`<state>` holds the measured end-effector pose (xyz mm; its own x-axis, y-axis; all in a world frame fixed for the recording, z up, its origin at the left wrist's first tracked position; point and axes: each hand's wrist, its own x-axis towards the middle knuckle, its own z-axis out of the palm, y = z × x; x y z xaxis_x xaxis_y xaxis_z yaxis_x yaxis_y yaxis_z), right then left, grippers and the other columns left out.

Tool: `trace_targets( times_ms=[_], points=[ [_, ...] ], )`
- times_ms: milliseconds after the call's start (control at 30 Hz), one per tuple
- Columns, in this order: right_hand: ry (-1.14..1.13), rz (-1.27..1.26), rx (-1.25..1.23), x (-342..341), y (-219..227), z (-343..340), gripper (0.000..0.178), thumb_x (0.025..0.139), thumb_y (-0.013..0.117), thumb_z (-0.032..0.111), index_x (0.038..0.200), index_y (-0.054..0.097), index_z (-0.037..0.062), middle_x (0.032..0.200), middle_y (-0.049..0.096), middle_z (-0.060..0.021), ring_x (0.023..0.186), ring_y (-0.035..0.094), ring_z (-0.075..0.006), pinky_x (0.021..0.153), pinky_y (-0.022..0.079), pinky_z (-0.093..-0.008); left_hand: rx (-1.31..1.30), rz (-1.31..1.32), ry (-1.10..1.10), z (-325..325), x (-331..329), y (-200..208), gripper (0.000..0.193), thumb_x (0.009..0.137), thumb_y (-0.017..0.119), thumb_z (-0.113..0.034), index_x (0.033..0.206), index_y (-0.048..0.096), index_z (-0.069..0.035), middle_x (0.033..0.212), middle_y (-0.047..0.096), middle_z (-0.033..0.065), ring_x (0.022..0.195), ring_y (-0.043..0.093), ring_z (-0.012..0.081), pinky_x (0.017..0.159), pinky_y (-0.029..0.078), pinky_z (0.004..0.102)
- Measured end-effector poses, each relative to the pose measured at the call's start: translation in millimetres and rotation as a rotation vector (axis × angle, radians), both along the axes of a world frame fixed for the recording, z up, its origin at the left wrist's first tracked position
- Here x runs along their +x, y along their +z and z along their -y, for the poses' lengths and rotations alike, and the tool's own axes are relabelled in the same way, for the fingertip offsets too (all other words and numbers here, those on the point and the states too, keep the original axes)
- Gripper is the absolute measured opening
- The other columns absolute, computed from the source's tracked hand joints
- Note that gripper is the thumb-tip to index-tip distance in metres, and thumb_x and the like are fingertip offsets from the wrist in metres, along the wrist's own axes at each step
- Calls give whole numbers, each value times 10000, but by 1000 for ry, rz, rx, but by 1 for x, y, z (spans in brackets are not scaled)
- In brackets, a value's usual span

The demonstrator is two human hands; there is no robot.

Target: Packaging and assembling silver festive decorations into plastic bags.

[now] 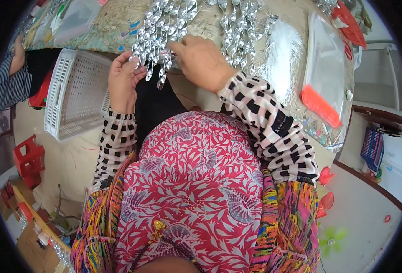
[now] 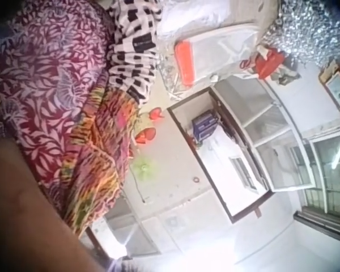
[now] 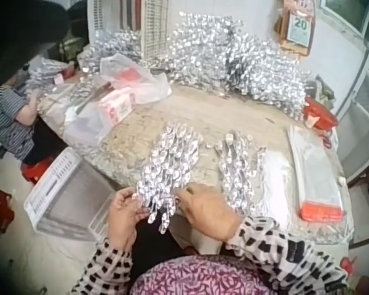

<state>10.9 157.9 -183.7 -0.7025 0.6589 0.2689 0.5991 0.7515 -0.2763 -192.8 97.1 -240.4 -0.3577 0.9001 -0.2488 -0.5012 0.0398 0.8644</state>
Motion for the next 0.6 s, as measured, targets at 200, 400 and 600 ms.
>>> trace_targets(
  times_ms=[200,400,600],
  points=[
    [56,49,22,-3,-6,-4,398,760,640,76,1154,584,86,877,557,-156,831,573,-347,746,470,-423,87,-6,44,-10,-14,-9,346,882,630,-88,1153,438,6,859,600,81,669,620,158,621,556,281],
    [129,98,136,-5,5,0,349,759,632,66,1106,619,93,1079,556,-165,964,550,-332,850,457,-405,39,58,73,9,4,-11,391,923,582,-165,1208,371,0,953,573,141,747,628,205,684,558,326],
    [78,220,68,-1,8,-1,342,763,634,88,1104,628,110,1155,545,-135,1046,528,-320,874,448,-411,22,200,73,30,23,-7,422,925,571,-177,1222,324,-6,959,555,148,760,624,240,714,550,373]
  ],
)
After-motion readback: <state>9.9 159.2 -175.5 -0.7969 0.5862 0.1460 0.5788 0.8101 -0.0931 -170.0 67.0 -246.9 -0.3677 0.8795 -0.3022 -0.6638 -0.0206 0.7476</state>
